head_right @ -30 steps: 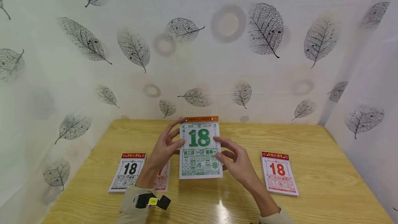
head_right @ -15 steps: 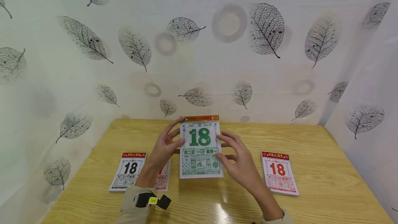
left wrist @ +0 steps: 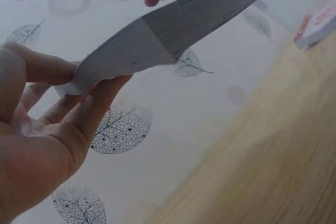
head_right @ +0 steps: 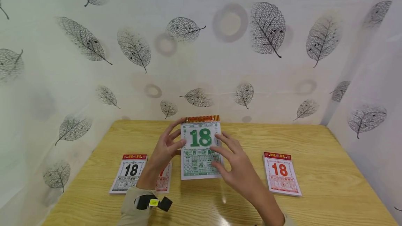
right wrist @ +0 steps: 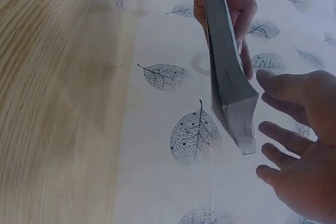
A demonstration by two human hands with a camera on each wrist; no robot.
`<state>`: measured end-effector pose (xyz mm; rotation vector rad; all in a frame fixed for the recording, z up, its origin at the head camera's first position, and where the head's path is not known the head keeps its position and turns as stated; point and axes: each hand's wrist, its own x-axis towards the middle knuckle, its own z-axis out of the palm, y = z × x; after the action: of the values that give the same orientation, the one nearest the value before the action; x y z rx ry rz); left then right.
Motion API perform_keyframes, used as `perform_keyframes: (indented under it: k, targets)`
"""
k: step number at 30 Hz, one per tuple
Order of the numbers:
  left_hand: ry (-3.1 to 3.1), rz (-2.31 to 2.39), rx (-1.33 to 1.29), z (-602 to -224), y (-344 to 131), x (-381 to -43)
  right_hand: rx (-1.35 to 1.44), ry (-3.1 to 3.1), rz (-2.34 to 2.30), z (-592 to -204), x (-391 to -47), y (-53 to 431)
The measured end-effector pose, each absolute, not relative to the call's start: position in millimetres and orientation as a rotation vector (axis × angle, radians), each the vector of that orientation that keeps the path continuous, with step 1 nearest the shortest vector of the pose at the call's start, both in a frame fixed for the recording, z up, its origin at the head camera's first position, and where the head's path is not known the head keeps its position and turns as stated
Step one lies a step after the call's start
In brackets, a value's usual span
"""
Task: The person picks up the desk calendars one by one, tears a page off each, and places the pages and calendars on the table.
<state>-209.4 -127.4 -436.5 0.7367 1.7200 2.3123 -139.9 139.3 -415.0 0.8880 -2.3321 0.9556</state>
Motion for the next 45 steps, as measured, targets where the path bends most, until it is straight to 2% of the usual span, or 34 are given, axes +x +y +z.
perform_keyframes:
  k: [8, 21, 35, 45]
  targets:
    - [1.727, 2.323, 0.728, -436, -130, -210, 1.057, -2.369, 0.848, -419, -136, 131]
    - [1.710, 2.325, 0.730, -438, -128, -210, 1.129, -2.386, 0.710, -426, -133, 128]
    - [1.698, 2.320, 0.701, -438, -126, -210, 1.213, -2.256, 0.861, -422, -134, 128]
    - [1.694, 2.305, 0.747, -442, -125, -211, 1.154, -2.265, 1.104, -422, -134, 129]
